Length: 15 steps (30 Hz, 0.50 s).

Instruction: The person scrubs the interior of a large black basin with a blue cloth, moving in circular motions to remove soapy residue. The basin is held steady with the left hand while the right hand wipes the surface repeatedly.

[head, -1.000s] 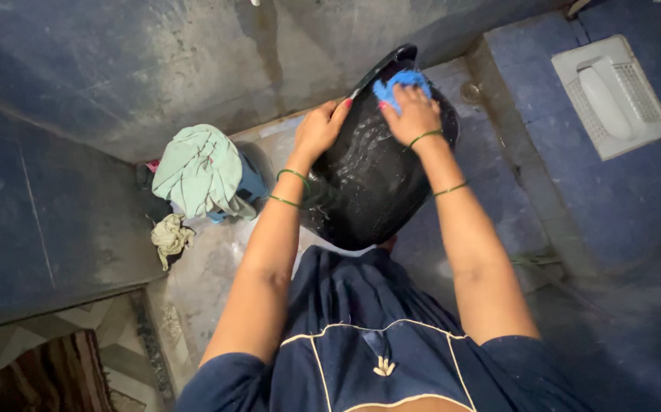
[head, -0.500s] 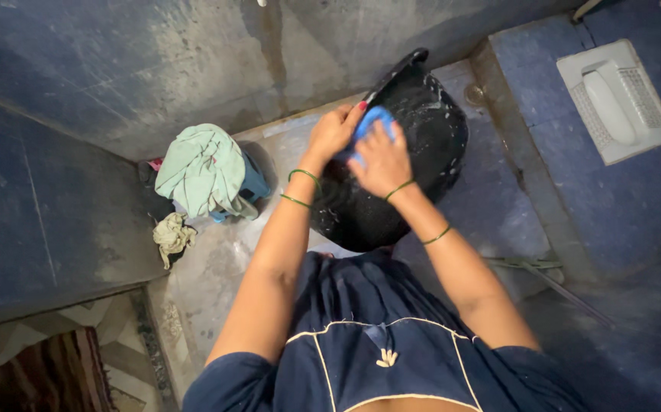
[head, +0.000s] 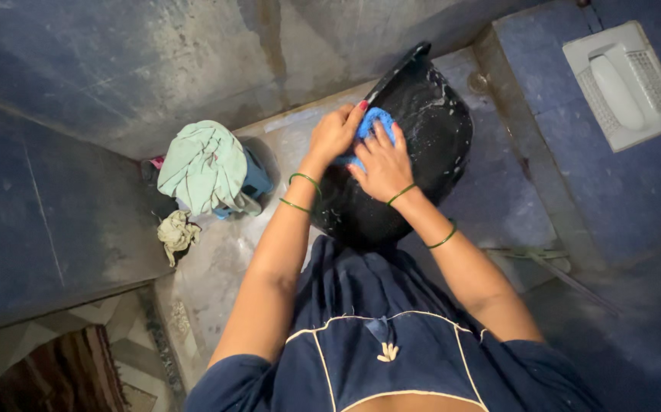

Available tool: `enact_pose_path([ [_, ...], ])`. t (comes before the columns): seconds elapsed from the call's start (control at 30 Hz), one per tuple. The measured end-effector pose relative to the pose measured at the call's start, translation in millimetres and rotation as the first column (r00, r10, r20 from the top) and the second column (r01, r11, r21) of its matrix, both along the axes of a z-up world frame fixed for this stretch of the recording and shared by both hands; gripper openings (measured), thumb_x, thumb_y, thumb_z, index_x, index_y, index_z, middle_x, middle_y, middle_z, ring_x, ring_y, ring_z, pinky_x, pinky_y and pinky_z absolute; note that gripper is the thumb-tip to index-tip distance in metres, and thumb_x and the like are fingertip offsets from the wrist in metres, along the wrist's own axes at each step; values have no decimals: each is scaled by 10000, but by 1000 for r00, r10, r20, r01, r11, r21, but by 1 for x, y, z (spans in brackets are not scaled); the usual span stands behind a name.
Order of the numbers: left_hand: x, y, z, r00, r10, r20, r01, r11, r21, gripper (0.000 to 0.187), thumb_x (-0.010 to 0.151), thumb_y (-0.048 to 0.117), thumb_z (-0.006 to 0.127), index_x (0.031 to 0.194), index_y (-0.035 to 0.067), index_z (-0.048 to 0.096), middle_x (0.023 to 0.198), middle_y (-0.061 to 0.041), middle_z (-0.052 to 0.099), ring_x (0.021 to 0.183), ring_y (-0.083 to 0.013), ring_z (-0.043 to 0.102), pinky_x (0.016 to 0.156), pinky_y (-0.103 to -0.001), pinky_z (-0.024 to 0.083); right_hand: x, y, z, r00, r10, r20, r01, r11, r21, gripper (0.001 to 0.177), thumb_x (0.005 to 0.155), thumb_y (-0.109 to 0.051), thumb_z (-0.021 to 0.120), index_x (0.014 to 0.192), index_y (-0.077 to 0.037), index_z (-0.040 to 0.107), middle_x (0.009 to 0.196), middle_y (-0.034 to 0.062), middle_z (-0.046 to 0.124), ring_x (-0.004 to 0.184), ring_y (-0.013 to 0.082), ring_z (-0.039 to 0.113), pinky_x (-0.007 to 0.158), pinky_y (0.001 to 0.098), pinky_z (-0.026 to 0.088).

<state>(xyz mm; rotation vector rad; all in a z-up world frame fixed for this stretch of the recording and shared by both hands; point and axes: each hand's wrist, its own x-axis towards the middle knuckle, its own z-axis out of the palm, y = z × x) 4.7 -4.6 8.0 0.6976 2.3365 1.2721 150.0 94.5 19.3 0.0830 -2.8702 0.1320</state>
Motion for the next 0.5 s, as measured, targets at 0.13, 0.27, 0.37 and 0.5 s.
enact_pose_path([
  [0.13, 9, 4, 9, 999, 2, -34, -4, 997, -78, 660, 942, 698, 420, 1046, 131, 742, 924, -218, 743, 952, -428, 696, 821, -513, 517, -18, 42, -7, 994, -106, 0, 106, 994, -1, 509, 913, -409, 678, 1257, -34, 639, 1313, 200, 644, 1378, 420, 476, 1161, 593, 267],
  [0.27, 15, 8, 19, 994, -21, -107, 12, 996, -84, 659, 915, 699, 524, 1049, 83, 715, 875, -234, 734, 916, -434, 706, 806, -505, 531, -49, 135, -16, 945, -288, 153, 321, 900, -294, 613, 992, -479, 595, 1414, -36, 565, 1402, 225, 598, 1327, 399, 530, 1116, 492, 399],
  [0.37, 22, 7, 21, 998, -14, -60, 10, 998, -66, 616, 925, 665, 526, 1041, 91, 716, 851, -216, 738, 909, -424, 708, 812, -504, 525, -52, 185, -26, 848, -388, 361, 514, 768, -381, 681, 1018, -546, 521, 1484, -50, 498, 1471, 242, 520, 1352, 414, 486, 1105, 472, 381],
  [0.5, 22, 10, 21, 997, -33, -71, 26, 995, -94, 612, 941, 659, 513, 1010, 85, 714, 843, -213, 738, 914, -428, 704, 815, -512, 519, -51, 184, -36, 839, -409, 359, 529, 767, -362, 704, 1000, -558, 502, 1500, -63, 488, 1490, 234, 512, 1370, 404, 480, 1130, 478, 372],
])
